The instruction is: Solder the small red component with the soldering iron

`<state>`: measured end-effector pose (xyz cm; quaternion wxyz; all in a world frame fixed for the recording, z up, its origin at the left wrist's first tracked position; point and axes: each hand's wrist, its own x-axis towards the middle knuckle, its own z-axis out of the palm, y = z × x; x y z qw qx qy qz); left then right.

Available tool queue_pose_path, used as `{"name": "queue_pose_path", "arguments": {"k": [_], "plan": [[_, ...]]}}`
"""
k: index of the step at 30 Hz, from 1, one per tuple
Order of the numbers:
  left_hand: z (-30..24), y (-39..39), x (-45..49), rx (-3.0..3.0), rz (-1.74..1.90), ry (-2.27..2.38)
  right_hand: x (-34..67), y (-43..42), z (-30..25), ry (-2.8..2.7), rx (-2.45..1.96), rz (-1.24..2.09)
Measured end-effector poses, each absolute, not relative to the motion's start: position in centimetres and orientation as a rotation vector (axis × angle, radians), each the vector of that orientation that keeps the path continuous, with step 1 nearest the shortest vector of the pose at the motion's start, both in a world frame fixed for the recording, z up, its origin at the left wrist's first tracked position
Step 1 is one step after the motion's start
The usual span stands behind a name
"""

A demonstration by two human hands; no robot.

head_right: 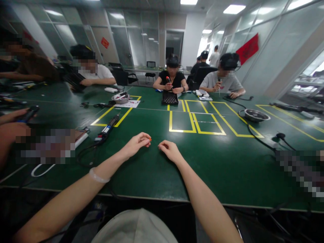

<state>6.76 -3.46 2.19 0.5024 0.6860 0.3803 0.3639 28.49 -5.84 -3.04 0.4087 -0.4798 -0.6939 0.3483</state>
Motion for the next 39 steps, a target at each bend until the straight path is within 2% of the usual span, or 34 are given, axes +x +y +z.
{"name": "queue_pose_path", "arguments": {"k": [13, 19, 29, 39], "plan": [[-0.4, -3.9, 8.5, 1.790, 0.764, 0.881, 28.2, -5.9, -3.0, -1.634, -1.086, 1.127], [-1.4, -3.5, 8.8, 1.599, 0.856, 0.850, 28.0, -5.8, -3.2, -1.603, -1.041, 1.126], [-0.3, -4.3, 8.4, 1.805, 0.959, 0.891, 27.8, -5.8, -3.4, -1.589, -1.008, 1.130], [-0.4, -4.6, 8.1, 1.977, 0.858, 0.899, 27.7, -6.1, -3.0, -1.666, -1.040, 1.086]]}}
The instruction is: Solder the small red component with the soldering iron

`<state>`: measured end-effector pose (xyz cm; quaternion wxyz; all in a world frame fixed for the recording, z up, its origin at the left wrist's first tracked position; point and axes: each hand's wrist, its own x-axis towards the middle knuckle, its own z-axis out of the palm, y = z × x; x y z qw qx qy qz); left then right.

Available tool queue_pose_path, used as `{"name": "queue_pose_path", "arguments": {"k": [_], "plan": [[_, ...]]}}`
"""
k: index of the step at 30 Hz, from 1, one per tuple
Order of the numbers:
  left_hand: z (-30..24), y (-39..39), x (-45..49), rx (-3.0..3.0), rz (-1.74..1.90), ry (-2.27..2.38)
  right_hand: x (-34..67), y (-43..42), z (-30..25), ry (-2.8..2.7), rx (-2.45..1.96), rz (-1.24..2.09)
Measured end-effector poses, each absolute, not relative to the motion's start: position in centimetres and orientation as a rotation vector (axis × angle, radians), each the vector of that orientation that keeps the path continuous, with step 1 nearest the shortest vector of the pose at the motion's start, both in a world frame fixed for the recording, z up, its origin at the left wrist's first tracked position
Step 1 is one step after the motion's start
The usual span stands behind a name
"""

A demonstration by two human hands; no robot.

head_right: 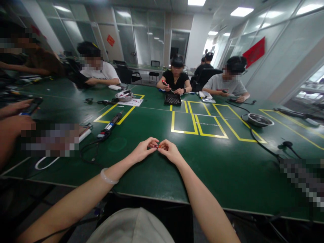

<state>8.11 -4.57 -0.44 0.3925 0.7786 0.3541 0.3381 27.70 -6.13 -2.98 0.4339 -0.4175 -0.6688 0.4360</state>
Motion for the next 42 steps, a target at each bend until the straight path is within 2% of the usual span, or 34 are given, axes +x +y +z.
{"name": "queue_pose_path", "arguments": {"k": [9, 13, 17, 23, 33, 42], "plan": [[0.7, -2.0, 3.8, 2.390, 0.666, 1.144, 28.1, -6.0, -3.0, -1.653, -1.105, 1.011], [1.3, 0.9, -3.1, 2.493, 0.531, 1.795, 28.2, -5.9, -3.1, -1.643, -1.116, 1.019], [1.6, 1.8, -9.9, 2.235, 0.308, 2.259, 28.1, -6.0, -3.1, -1.646, -1.103, 1.042], [0.7, 2.0, -13.2, 2.104, 0.148, 2.266, 28.2, -6.0, -3.1, -1.648, -1.117, 1.037], [-0.8, 3.8, -14.8, 2.263, 0.227, 2.088, 28.3, -6.0, -3.1, -1.670, -1.132, 1.022], [0.4, -0.3, -8.2, 2.315, 0.197, 2.103, 28.1, -6.0, -3.1, -1.681, -1.142, 0.994]]}}
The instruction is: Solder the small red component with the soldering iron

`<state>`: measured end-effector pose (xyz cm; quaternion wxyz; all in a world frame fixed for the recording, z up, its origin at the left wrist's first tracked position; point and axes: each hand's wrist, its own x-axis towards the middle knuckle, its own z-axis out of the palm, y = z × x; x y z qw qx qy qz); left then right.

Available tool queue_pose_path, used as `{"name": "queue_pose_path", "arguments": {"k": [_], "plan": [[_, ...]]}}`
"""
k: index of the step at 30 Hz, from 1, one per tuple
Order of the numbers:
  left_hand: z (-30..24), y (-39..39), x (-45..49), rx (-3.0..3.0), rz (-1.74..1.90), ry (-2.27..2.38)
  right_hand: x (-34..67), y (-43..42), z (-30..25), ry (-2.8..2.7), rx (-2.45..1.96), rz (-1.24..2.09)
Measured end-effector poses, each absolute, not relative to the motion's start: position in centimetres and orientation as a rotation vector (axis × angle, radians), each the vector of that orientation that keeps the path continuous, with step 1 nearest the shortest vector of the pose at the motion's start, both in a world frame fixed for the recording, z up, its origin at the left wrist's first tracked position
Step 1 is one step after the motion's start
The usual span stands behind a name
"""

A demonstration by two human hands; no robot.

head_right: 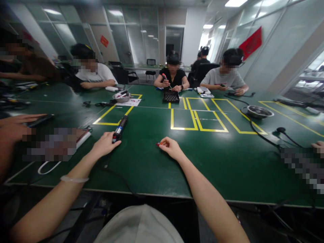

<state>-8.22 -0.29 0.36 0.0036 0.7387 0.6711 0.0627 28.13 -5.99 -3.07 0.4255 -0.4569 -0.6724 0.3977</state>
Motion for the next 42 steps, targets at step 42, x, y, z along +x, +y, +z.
{"name": "queue_pose_path", "arguments": {"k": [42], "plan": [[0.6, -5.7, 10.5, 2.641, 0.318, 1.581, 28.2, -5.7, -3.1, -1.832, -1.238, 0.559]]}}
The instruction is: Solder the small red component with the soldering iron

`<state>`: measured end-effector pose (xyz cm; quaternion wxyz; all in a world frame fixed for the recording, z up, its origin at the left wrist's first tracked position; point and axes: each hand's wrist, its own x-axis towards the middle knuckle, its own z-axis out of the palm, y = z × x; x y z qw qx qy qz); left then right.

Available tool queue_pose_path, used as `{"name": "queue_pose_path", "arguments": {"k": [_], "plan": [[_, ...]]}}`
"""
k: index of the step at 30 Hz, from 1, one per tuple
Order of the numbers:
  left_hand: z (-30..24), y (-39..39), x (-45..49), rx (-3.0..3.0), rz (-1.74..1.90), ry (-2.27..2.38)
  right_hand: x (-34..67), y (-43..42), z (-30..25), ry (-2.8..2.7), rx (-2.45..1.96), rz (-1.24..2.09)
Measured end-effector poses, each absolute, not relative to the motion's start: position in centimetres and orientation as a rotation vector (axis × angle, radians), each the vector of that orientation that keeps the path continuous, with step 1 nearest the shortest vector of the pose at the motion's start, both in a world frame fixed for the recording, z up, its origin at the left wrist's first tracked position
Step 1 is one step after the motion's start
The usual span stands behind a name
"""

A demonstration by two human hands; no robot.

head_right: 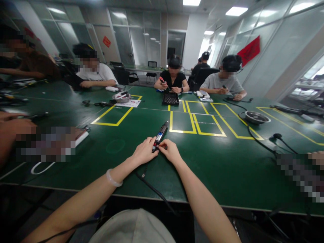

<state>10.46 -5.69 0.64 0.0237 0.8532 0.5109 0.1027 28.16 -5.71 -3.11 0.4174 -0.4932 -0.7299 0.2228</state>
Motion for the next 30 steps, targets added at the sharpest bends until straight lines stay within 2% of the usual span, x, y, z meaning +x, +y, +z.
{"name": "queue_pose_path", "arguments": {"k": [18, 30], "plan": [[0.8, -5.1, 10.7, 2.644, 0.280, 1.662, 28.1, -6.0, -3.0, -1.814, -1.179, 0.577], [2.0, -3.4, 3.8, 2.512, 0.110, 1.803, 28.6, -6.1, -2.8, -1.896, -1.281, 0.514]]}}
